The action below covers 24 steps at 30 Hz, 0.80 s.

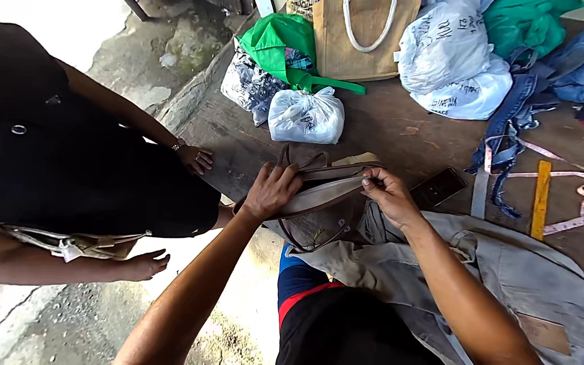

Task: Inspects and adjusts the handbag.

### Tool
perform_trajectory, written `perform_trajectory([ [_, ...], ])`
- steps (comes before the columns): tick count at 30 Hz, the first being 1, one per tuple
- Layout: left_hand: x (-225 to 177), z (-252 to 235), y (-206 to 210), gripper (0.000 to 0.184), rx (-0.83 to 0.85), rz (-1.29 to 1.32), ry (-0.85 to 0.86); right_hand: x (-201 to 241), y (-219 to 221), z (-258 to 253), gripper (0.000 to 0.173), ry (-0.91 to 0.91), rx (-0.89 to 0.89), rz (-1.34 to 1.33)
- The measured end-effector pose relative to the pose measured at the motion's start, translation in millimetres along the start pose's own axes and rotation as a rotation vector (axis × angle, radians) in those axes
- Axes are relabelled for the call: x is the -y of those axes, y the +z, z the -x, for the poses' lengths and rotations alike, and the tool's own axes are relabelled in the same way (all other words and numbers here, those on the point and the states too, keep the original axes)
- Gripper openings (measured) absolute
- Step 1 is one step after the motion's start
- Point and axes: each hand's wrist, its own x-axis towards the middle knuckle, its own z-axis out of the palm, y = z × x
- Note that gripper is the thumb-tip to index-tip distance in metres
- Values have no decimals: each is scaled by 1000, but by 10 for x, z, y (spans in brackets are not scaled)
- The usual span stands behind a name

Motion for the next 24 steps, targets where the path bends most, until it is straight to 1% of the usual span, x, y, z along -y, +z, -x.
perform_trajectory([
  [2,27,45,-5,18,-66,37,49,0,-10,-11,15,10,-15,-8],
  [4,27,76,-48,21,-70,99,57,4,-15,-22,15,7,-28,9],
  [7,7,62,-148,23,-30,329,-100,10,9,-39,16,-8,-51,39],
  [9,4,52,-185,25,3,432,-197,5,38,-49,17,-31,-66,43],
  [13,3,14,-173,28,32,476,-309,-7,46,-53,19,-80,-78,23],
  [17,51,0,-142,29,15,483,-391,-24,89,-49,33,-119,-111,44],
  [19,72,-23,-147,29,25,486,-410,-28,121,-83,36,-150,-146,70],
  [20,36,-45,-145,29,44,495,-427,-45,108,-75,36,-159,-166,119],
  [22,-123,-131,-189,29,140,545,-496,-113,33,-26,41,-193,-202,255],
  [23,-181,-130,-241,28,184,547,-533,-159,69,-27,44,-227,-219,291],
  [24,-177,-127,-260,27,195,536,-540,-166,141,-81,45,-259,-240,308],
])
